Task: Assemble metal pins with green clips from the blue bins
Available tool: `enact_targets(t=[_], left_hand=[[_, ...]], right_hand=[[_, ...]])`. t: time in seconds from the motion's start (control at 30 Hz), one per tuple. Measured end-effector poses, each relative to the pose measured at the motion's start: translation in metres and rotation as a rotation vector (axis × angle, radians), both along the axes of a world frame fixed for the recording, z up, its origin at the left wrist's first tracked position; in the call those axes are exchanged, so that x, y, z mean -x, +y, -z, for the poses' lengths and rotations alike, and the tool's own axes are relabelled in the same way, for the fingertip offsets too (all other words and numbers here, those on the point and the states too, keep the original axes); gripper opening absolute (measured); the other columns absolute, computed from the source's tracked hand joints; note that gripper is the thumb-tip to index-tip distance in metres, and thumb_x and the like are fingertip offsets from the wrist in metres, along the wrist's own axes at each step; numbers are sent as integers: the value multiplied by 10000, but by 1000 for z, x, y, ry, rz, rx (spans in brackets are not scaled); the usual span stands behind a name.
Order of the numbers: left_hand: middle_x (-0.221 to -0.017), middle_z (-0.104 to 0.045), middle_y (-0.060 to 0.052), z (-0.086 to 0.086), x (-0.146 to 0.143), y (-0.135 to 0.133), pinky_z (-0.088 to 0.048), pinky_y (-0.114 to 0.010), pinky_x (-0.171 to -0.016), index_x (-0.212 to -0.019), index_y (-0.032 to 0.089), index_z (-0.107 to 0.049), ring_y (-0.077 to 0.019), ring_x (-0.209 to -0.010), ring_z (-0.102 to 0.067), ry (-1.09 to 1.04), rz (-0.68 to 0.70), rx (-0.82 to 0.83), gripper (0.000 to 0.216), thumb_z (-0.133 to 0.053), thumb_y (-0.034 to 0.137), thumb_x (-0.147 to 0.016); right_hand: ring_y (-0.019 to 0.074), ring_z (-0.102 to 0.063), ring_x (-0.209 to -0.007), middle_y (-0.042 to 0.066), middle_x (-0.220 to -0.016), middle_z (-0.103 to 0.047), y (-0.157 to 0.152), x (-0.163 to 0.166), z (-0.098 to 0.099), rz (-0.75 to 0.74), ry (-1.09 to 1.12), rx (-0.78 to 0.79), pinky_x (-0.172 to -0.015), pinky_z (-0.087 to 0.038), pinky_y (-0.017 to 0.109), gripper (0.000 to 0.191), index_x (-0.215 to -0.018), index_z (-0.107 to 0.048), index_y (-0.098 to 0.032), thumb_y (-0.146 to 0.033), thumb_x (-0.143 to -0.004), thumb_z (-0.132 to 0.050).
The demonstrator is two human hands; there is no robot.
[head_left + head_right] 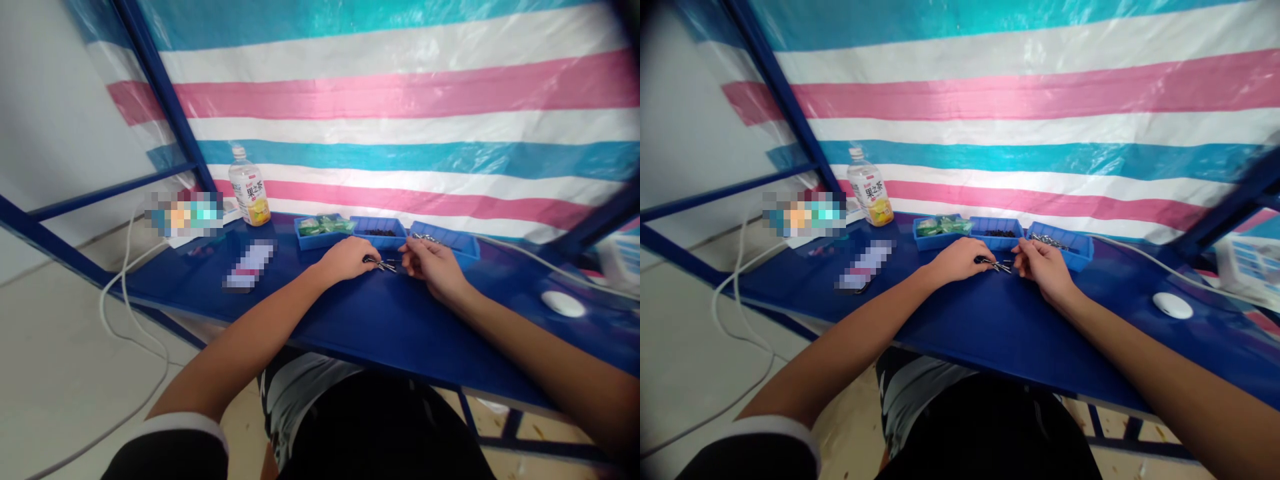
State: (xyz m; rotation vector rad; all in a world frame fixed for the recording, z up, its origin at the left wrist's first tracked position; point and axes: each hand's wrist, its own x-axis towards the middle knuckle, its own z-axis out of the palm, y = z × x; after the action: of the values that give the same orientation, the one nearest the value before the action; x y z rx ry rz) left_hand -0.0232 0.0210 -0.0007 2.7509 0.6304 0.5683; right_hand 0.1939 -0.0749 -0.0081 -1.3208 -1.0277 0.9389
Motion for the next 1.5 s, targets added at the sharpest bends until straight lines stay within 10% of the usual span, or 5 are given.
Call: enact_targets(t=[0.6,0.97,1.5], left_hand=[[-1007,-826,-48,4,-1,2,-553,-349,-923,-1030,230,-843,-216,-953,-755,-99,-57,-36,184,-687,188,-941],[-1085,-823,-57,-1,-1,-2,-559,-343,-943,-1090,214,-837,-203,-978,-758,-208,-21,-22,193,-679,203,-980],[-1040,-842,-13,-2,-3,-3,-568,-332,-970,-1005,245,-850,-193,-960,-782,-199,14,31,183,-696,161,-952]], right_hand=[[142,-540,-501,18,-665,-663,0,-2,4,-79,-105,-59,-438,-368,263,470,-873,-727,-225,-693,-916,-733],[255,-705,-867,75,-981,-764,-3,-1,4,-34,-705,-304,-718,-555,382,315,-1035,-756,-251,-554,-984,-688],[212,-666,-716,29,-872,-770,3,-1,5,-146,-877,-328,-704,-529,365,114,-965,-749,-260,-347,-907,-706]])
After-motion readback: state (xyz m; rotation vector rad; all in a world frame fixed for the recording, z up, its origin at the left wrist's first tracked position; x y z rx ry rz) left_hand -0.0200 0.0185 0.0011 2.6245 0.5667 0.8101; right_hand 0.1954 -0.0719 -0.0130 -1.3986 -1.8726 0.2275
